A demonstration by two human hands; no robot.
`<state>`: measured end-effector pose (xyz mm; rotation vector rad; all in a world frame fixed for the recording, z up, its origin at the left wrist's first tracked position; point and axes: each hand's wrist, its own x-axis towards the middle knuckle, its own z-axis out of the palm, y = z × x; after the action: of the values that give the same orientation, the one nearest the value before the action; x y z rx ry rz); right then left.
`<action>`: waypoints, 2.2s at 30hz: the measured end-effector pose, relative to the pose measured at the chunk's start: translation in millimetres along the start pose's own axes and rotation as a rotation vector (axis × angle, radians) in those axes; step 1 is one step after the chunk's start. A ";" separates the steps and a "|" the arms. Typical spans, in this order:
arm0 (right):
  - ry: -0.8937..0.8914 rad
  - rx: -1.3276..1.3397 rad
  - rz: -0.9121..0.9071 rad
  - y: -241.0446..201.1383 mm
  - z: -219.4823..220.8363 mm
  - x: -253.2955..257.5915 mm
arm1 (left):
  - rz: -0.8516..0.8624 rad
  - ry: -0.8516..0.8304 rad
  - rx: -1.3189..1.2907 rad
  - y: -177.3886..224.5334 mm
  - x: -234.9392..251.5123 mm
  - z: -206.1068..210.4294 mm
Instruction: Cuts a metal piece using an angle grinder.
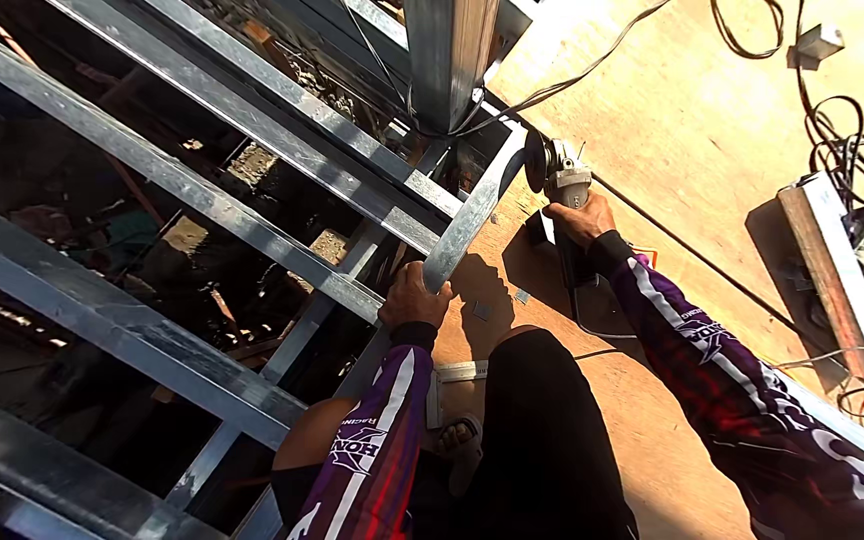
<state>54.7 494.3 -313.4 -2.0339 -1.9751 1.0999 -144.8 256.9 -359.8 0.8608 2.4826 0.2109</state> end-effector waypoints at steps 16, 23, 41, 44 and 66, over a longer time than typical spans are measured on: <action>0.005 -0.016 0.004 -8.9 -4.0 2.3 | 0.002 0.010 -0.005 -0.5 -0.1 2.1; -0.001 -0.035 0.007 -12.7 -5.9 -1.1 | 0.008 0.006 -0.021 -1.8 -0.6 2.0; 0.010 -0.060 -0.006 -12.7 -5.5 10.1 | 0.012 0.004 -0.010 -1.5 -0.4 3.1; 0.023 -0.044 -0.015 -8.2 -2.1 12.9 | 0.006 -0.004 -0.007 -0.6 1.0 2.1; 0.009 -0.039 -0.017 -17.4 -7.2 11.9 | 0.012 0.005 -0.002 -1.3 1.1 3.7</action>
<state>42.9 510.6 -303.7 -2.0334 -2.0216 1.0553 -144.4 256.5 -363.8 0.8754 2.4823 0.2206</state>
